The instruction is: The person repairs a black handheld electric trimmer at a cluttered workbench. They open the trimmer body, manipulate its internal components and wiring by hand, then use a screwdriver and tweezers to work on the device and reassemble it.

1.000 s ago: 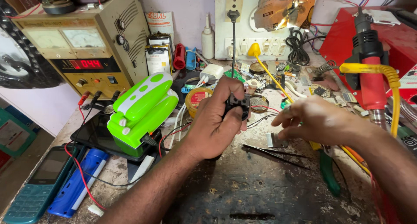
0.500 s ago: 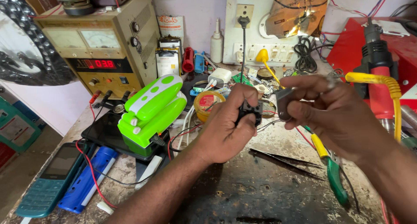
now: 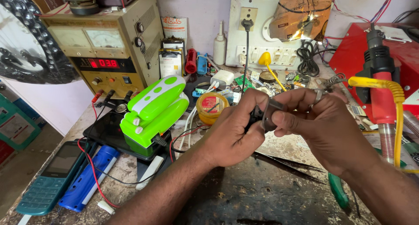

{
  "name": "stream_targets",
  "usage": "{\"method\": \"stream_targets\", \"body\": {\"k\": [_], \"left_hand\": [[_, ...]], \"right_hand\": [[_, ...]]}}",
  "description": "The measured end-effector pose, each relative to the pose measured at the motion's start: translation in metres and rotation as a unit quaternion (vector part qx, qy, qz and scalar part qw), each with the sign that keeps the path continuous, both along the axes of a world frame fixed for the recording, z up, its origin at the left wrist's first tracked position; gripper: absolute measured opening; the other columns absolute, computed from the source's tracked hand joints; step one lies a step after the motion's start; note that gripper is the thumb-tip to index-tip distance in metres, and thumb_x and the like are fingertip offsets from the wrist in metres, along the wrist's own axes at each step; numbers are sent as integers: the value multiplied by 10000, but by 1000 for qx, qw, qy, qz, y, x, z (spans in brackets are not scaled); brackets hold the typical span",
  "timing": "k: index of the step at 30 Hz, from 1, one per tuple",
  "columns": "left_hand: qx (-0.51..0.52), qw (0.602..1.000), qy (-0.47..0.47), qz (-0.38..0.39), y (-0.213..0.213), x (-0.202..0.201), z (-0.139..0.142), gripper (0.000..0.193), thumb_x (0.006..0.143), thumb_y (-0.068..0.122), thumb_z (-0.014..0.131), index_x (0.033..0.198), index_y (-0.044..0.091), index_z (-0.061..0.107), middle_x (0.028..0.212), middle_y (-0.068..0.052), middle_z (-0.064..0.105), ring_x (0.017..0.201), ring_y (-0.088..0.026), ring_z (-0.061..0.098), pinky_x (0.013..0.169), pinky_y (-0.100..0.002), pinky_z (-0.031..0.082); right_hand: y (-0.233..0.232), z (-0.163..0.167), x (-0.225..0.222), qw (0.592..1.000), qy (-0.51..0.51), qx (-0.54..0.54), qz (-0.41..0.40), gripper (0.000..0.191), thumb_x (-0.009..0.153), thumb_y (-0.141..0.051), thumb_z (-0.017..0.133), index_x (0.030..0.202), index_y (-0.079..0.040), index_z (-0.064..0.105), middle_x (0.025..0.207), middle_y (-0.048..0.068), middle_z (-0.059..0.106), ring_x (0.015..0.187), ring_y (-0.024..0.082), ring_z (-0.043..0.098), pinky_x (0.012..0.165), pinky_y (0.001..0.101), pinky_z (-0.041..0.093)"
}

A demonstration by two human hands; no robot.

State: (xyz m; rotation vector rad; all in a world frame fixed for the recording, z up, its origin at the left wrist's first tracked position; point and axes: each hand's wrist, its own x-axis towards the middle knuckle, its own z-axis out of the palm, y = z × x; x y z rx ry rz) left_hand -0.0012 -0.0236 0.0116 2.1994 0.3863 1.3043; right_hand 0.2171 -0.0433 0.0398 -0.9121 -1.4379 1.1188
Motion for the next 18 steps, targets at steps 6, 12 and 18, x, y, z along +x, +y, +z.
{"method": "stream_targets", "body": {"k": [6,12,18], "left_hand": [[9,1000,14,10,-1,2,-1,343,979,103,520,1288,60,378,1040,-135,609,922,-278,675,866,-406,557],[18,999,32,16,-2,4,1,362,982,102,522,1299,54,355,1045,-154,623,915,-303,705,845,-422,565],[-3,999,41,30,-9,6,2,377,974,123,527,1303,50,358,999,-166,651,871,-336,733,785,-438,571]], "right_hand": [[1,-2,2,1000,-8,-21,-13,303,835,-69,771,1114,37,720,976,124,764,823,178,727,755,347,610],[4,2,9,999,-48,-16,-16,319,794,-68,796,1086,43,733,934,115,780,793,185,742,719,353,624],[6,4,15,996,-82,-7,-14,286,787,-72,802,1048,31,748,901,120,788,784,180,735,706,360,626]]}}
